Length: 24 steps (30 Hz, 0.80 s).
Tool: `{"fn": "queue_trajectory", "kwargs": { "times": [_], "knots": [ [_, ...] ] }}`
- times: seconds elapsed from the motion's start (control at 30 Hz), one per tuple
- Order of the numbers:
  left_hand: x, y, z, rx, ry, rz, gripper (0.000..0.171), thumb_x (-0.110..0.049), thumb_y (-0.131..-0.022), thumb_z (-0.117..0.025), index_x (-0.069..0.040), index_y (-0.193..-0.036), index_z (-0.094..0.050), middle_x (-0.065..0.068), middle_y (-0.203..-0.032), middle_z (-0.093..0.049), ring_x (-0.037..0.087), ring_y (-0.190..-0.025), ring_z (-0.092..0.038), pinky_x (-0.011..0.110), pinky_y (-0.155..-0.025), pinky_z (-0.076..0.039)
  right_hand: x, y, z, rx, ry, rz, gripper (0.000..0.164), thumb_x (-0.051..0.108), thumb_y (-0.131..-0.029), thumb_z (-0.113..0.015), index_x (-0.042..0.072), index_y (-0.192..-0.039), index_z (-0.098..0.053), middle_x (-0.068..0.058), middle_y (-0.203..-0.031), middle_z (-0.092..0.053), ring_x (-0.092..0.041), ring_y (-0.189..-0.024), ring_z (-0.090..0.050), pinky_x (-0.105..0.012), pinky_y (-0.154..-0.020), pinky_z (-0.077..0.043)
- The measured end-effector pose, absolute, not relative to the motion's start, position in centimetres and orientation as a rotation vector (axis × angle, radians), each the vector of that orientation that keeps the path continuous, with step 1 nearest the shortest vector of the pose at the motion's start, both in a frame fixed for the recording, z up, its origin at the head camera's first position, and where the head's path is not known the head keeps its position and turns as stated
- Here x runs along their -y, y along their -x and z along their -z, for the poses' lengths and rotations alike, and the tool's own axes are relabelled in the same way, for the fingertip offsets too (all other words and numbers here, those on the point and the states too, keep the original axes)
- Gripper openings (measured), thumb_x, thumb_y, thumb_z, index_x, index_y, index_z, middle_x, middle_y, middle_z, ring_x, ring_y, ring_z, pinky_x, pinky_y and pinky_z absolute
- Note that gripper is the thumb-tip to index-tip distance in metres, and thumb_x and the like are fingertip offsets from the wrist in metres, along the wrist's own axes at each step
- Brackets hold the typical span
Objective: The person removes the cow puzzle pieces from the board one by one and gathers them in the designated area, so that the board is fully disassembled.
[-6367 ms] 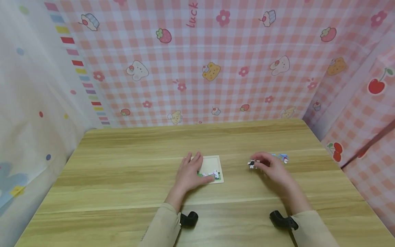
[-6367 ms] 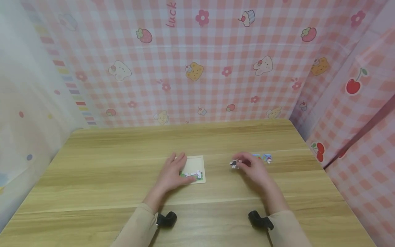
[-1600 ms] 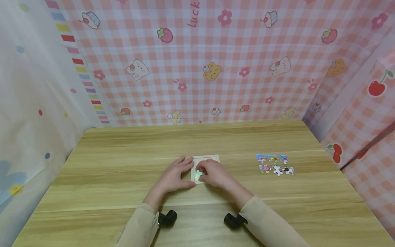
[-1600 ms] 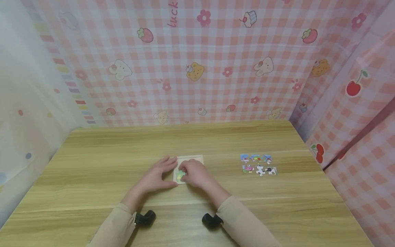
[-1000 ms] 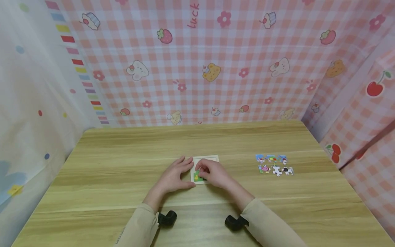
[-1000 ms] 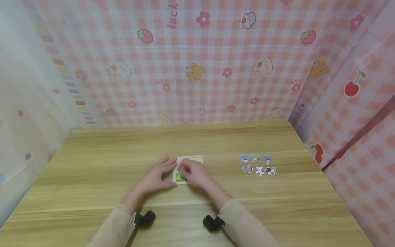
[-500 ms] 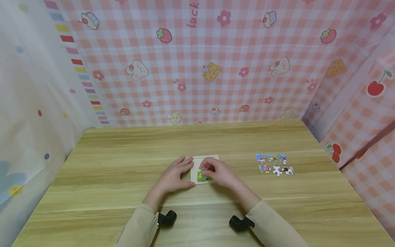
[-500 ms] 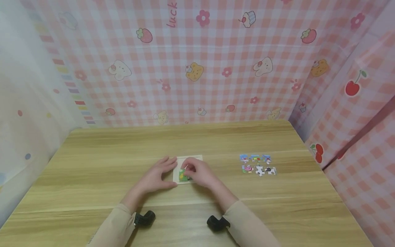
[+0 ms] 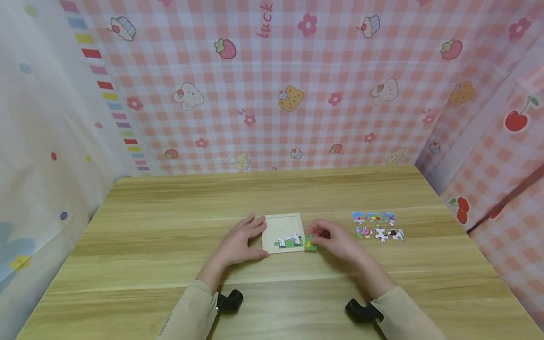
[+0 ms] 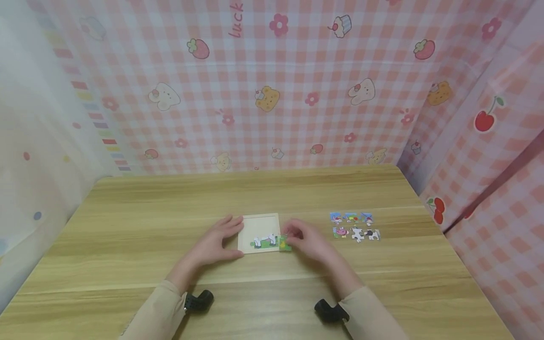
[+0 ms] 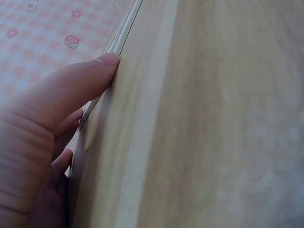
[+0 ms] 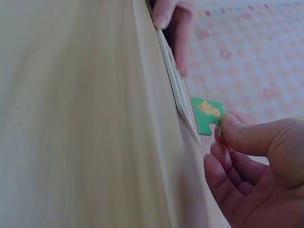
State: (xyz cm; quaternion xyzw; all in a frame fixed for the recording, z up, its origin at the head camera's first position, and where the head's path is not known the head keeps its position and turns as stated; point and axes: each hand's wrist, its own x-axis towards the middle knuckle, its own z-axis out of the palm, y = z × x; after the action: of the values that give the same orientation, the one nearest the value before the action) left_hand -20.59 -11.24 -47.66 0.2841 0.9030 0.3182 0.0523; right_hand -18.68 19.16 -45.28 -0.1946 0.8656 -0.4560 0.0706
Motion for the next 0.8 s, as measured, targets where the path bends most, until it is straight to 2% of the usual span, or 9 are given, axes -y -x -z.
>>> {"fn": "queue_trajectory", "kwargs": {
  "times": [0.2,0.57,0.8],
  "knots": [
    [11.3,20.7,47.8,-2.755,-0.872,-0.967,0.08,-0.039,-0.079,-0.082,-0.003,-0.143,-0.051,0.004,-0.156,-0.037,0.034,-0.148,-0.018,0.053,-0.117,-0.02,-22.8,17.9,45.3,-2.674,0.569,1.337,0.01,0.001,-0.091,-0.068,0.005,-0.099,-0.066,0.0,-0.085,-0.059,-0.015,-0.08,-0.053,-0.025,-0.068,-0.047],
    [11.3,20.6,47.7,-2.746,-0.868,-0.973,0.08,-0.04,-0.079,-0.082,-0.003,-0.143,-0.051,0.004,-0.157,-0.036,0.034,-0.149,-0.017,0.052,-0.118,-0.019,-28.1,16.2,45.5,-2.807,0.53,1.241,0.013,-0.001,-0.089,-0.07,0.007,-0.099,-0.066,0.003,-0.083,-0.059,-0.009,-0.077,-0.053,-0.024,-0.068,-0.046],
    [11.3,20.7,47.8,-2.748,-0.87,-0.963,0.08,-0.04,-0.08,-0.082,-0.003,-0.144,-0.05,0.003,-0.157,-0.036,0.033,-0.149,-0.018,0.052,-0.118,-0.019,-30.3,15.5,45.6,-2.882,0.525,1.236,0.013,-0.002,-0.088,-0.071,0.004,-0.099,-0.067,-0.003,-0.084,-0.064,-0.004,-0.077,-0.054,-0.023,-0.068,-0.047]
  ]
}}
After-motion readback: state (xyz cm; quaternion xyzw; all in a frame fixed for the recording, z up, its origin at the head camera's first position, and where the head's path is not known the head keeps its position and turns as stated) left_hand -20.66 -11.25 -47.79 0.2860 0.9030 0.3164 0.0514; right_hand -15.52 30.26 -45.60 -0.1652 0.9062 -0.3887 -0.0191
